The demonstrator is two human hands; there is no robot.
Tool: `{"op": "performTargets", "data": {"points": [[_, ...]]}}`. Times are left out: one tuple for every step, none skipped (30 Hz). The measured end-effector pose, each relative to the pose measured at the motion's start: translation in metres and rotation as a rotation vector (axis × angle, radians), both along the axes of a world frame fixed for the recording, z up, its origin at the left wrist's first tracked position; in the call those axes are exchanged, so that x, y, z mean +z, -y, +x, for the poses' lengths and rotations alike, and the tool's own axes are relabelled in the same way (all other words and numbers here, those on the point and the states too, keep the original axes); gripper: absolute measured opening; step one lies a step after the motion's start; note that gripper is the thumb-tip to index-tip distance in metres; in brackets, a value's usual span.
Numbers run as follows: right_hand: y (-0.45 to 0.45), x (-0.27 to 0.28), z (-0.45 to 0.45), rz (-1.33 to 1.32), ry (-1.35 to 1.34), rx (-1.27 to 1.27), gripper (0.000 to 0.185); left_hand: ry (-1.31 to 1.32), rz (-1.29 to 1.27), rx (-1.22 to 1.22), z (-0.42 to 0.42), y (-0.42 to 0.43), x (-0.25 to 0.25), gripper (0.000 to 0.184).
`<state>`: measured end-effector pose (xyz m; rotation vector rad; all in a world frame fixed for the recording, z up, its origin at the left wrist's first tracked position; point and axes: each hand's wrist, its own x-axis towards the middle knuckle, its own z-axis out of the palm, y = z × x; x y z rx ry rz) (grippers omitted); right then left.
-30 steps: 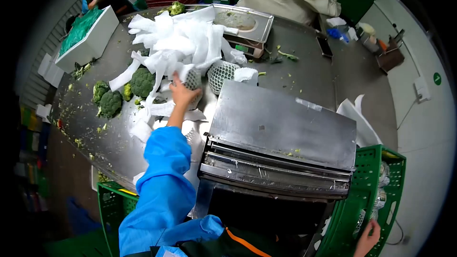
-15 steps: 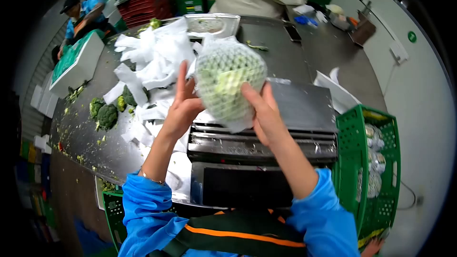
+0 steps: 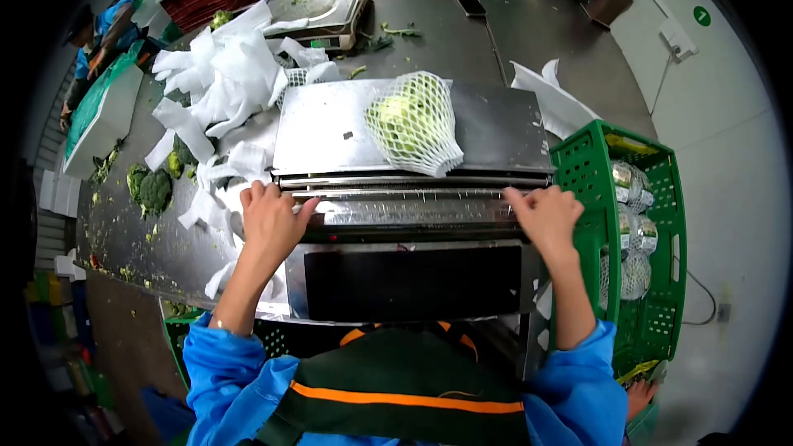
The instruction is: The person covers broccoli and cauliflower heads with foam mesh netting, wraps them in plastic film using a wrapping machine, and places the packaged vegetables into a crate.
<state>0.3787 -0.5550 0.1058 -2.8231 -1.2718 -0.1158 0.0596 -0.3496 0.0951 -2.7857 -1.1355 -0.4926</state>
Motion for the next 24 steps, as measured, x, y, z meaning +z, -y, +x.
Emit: {"op": "performTargets", "data": {"points": [[0.000,-0.017,-0.007,-0.008,-0.011,0.015,0.039,-0.033,-0.018,0.010,0.006,0.002,-0.011,0.043],[-0.004,-0.027,-0.012,0.109,-0.013,0.090,0.036,-0.048,-0.030,0.001,0.013,0.003,-0.017,0.041],[-0.008,-0.032,-0.011,0.207,-0.178,0.063,0.035,0.031,-0.178,0.003,0.018,-0.002,-0.024,0.039],[-0.010,-0.035,-0.011,0.300,-0.348,0.036,0.035,0.106,-0.330,0.001,0.021,-0.005,-0.028,0.036],[-0.007,-0.023,-0.013,0.361,-0.484,-0.006,0.029,0.135,-0.552,0.021,0.018,-0.006,-0.010,0.029],[0.003,-0.013,-0.009,0.489,-0.843,-0.014,0.022,0.331,-0.985,0.107,0.006,-0.005,0.007,0.026],[0.015,0.001,-0.010,0.536,-0.947,0.005,0.019,0.522,-1.272,0.114,-0.009,-0.001,0.023,0.026],[0.026,0.019,-0.011,0.578,-1.053,0.019,0.015,0.596,-1.358,0.091,-0.027,0.000,0.024,0.025],[0.036,0.040,-0.009,0.472,-1.001,0.094,0.015,0.744,-1.445,0.029,-0.037,0.007,0.033,0.024],[0.043,0.064,-0.005,0.368,-0.949,0.169,0.014,0.797,-1.534,-0.049,-0.048,0.005,0.048,0.023],[0.044,0.092,0.000,0.316,-0.898,0.339,0.015,0.850,-1.619,-0.130,-0.055,0.001,0.066,0.023],[0.042,0.115,0.008,0.261,-0.843,0.508,0.016,0.898,-1.491,-0.162,-0.050,-0.002,0.092,0.026],[0.037,0.133,0.022,0.389,-0.907,0.661,0.018,0.999,-1.362,-0.239,-0.039,-0.007,0.116,0.027],[0.028,0.142,0.039,0.523,-0.963,0.816,0.022,1.077,-1.343,-0.402,-0.033,-0.027,0.127,0.029],[0.015,0.140,0.059,0.738,-1.104,0.738,0.024,1.317,-1.302,-0.358,-0.022,-0.041,0.130,0.027],[-0.010,0.135,0.072,0.848,-1.097,0.625,0.026,1.444,-1.326,-0.451,0.000,-0.057,0.138,0.026],[-0.035,0.130,0.084,0.959,-1.087,0.513,0.028,1.103,-0.880,-0.422,0.019,-0.087,0.127,0.023],[-0.070,0.123,0.081,0.958,-0.937,0.381,0.028,0.622,-0.531,-0.247,0.042,-0.088,0.132,0.020],[-0.093,0.106,0.073,0.727,-0.829,0.346,0.026,0.331,-0.161,-0.425,0.052,-0.135,0.075,0.032],[-0.113,0.077,0.074,0.500,-0.717,0.308,0.025,-0.054,0.027,-0.475,0.071,-0.145,0.052,0.054],[-0.128,0.032,0.091,0.416,-0.147,0.877,0.034,-0.093,-0.070,-0.560,0.082,-0.140,0.032,0.062],[-0.135,0.014,0.080,0.221,-0.194,0.930,0.065,-0.131,-0.172,-0.643,0.089,-0.131,0.010,0.070],[-0.137,-0.004,0.066,0.184,-0.179,0.959,0.088,-0.084,-0.328,-0.676,0.097,-0.126,-0.015,0.079],[-0.136,-0.015,0.052,0.086,-0.255,0.875,0.096,-0.023,-0.496,-0.674,0.106,-0.112,-0.014,0.087]]}}
